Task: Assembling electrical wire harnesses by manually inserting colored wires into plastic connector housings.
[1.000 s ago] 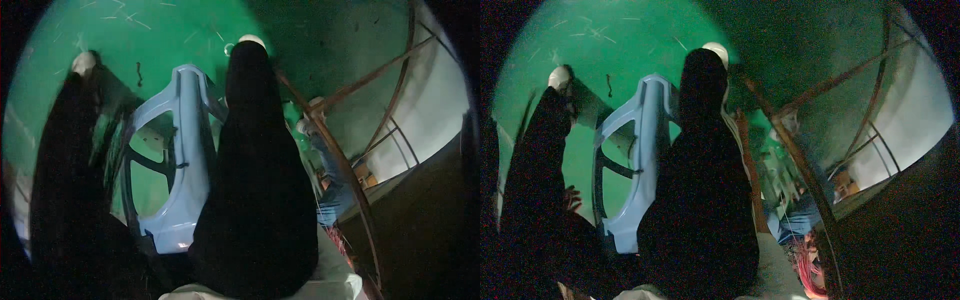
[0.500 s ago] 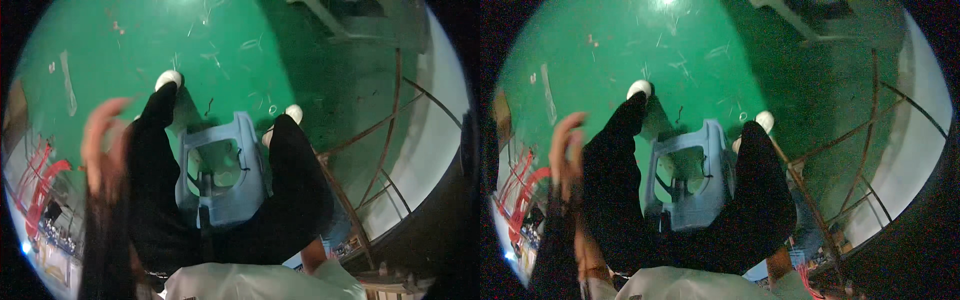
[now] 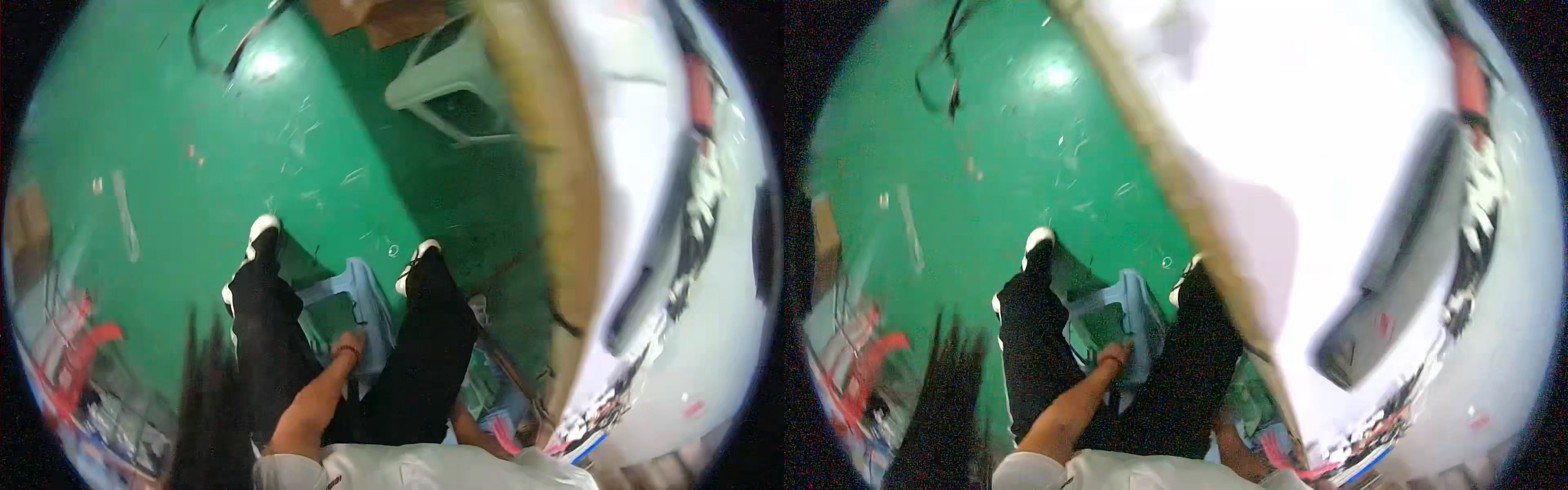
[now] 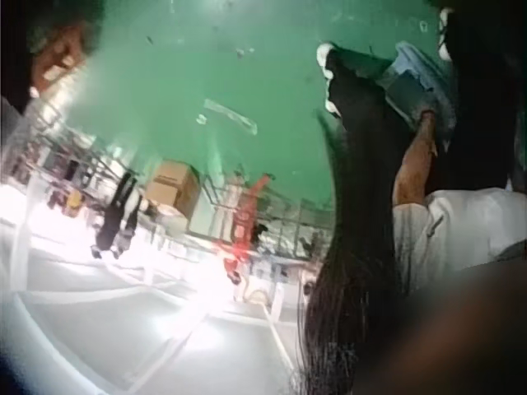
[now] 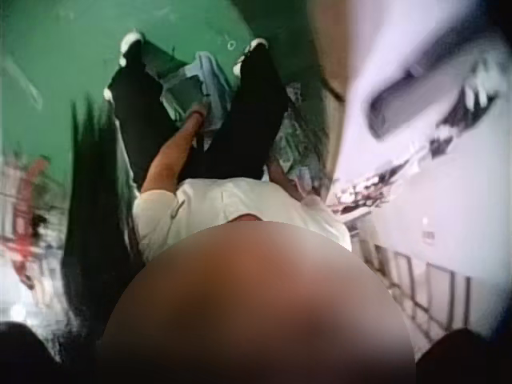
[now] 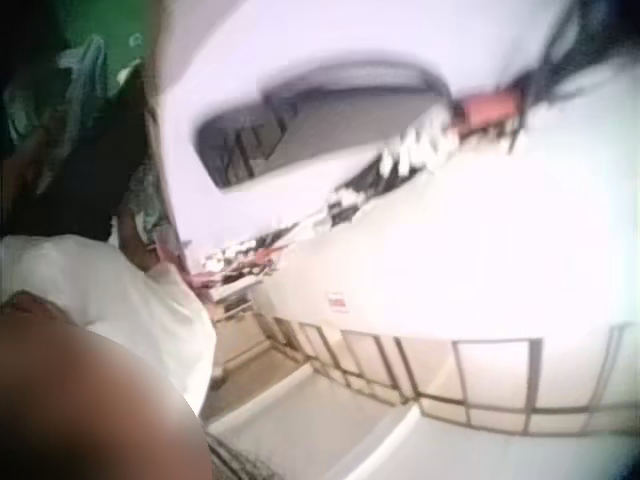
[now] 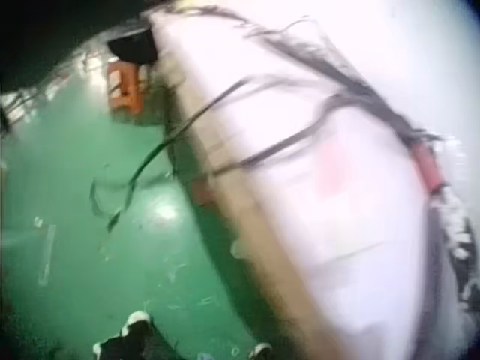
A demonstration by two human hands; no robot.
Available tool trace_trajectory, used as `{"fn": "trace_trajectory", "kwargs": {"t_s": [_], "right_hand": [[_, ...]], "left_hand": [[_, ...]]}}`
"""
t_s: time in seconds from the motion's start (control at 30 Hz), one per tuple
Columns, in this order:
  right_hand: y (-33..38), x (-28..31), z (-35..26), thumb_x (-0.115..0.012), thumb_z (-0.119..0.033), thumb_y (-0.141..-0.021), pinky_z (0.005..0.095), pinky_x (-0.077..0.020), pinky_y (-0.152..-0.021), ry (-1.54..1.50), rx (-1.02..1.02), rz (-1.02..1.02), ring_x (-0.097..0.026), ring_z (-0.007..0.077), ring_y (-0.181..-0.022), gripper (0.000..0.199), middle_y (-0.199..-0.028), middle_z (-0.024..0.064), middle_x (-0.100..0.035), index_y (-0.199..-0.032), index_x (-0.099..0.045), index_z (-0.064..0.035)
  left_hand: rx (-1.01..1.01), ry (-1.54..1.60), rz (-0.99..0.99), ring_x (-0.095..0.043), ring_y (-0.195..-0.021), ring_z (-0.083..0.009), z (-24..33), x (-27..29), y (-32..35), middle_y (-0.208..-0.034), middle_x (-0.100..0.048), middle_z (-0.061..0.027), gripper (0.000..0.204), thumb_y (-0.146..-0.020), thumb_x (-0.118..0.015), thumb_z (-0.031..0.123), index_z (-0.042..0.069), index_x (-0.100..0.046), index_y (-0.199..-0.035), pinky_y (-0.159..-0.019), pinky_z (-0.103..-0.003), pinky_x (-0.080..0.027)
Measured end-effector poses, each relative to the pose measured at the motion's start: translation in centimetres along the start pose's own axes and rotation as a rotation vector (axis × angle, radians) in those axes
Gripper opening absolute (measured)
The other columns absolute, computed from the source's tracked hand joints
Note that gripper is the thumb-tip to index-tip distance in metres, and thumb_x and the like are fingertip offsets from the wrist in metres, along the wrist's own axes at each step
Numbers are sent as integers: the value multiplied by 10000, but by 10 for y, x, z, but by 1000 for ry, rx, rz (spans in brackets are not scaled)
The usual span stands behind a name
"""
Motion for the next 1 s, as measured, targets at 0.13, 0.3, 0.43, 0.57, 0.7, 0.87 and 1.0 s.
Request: {"fn": "trace_trajectory", "kwargs": {"t_s": [0.13, 0.3, 0.43, 0.57, 0.7, 0.87, 1.0], "right_hand": [[5, -19, 2, -498, -199, -961, 368, -455, -869, -111, 6, 93, -553, 189, -1026, 287, -1160, 143, -587, -1191, -597, -57], [34, -59, 17, -548, -284, -912, 387, -448, -830, -901, -68, 315, -564, 208, -926, 323, -1082, 112, -623, -1141, -637, -75], [86, -24, 12, -591, -230, -879, 382, -487, -768, -574, 340, 548, -615, 222, -872, 233, -1015, 116, -656, -1033, -643, -63], [168, -4, 16, -670, -114, -810, 324, -506, -702, -817, 590, 811, -633, 214, -787, 169, -920, 107, -666, -960, -647, -39], [236, 28, 14, -721, -50, -747, 314, -502, -711, -758, 913, 952, -632, 206, -768, 182, -864, 89, -660, -916, -654, -33], [297, 59, 31, -735, 48, -665, 276, -462, -624, -1235, 1277, 846, -587, 172, -693, 237, -786, 89, -621, -876, -662, -31], [345, 92, 54, -727, -4, -688, 297, -462, -638, -1233, 1600, 864, -580, 188, -731, 162, -831, 121, -609, -819, -631, -7]], "left_hand": [[-151, -140, 149, -559, -1157, -397, 19, 4, 6, -1224, -590, -244, 730, -914, -368, 633, -3, -636, -1150, -955, -454, -450], [-445, -684, 162, -583, -1117, -360, 23, 27, -11, -1213, -590, -223, 593, -931, -405, 507, 13, -578, -1209, -924, -458, -475], [-799, -1238, 240, -599, -1060, -337, 40, 44, -42, -1182, -598, -211, 542, -922, -473, 421, -5, -535, -1252, -895, -441, -489], [-705, -1402, 305, -638, -961, -306, 55, 70, -52, -1135, -633, -176, 468, -933, -484, 374, 5, -572, -1207, -825, -411, -514], [-826, -1568, 621, -678, -861, -275, 79, 88, 14, -1088, -667, -140, 398, -943, -495, 328, 15, -609, -1162, -755, -380, -540], [-1153, -373, 360, -680, -831, -202, 89, 68, 182, -972, -688, -125, 324, -935, -572, 251, -15, -615, -1115, -733, -326, -527], [-1316, -414, 337, -649, -877, -188, 77, 21, 315, -1001, -669, -127, 308, -950, -570, 203, -33, -587, -1147, -803, -302, -500]]}}
Point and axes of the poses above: each hand's wrist, its own y-axis away from the middle knuckle, its own x-axis out of the back of the hand, z = x × y, the point moved 3 cm from there along -y, towards the middle knuckle
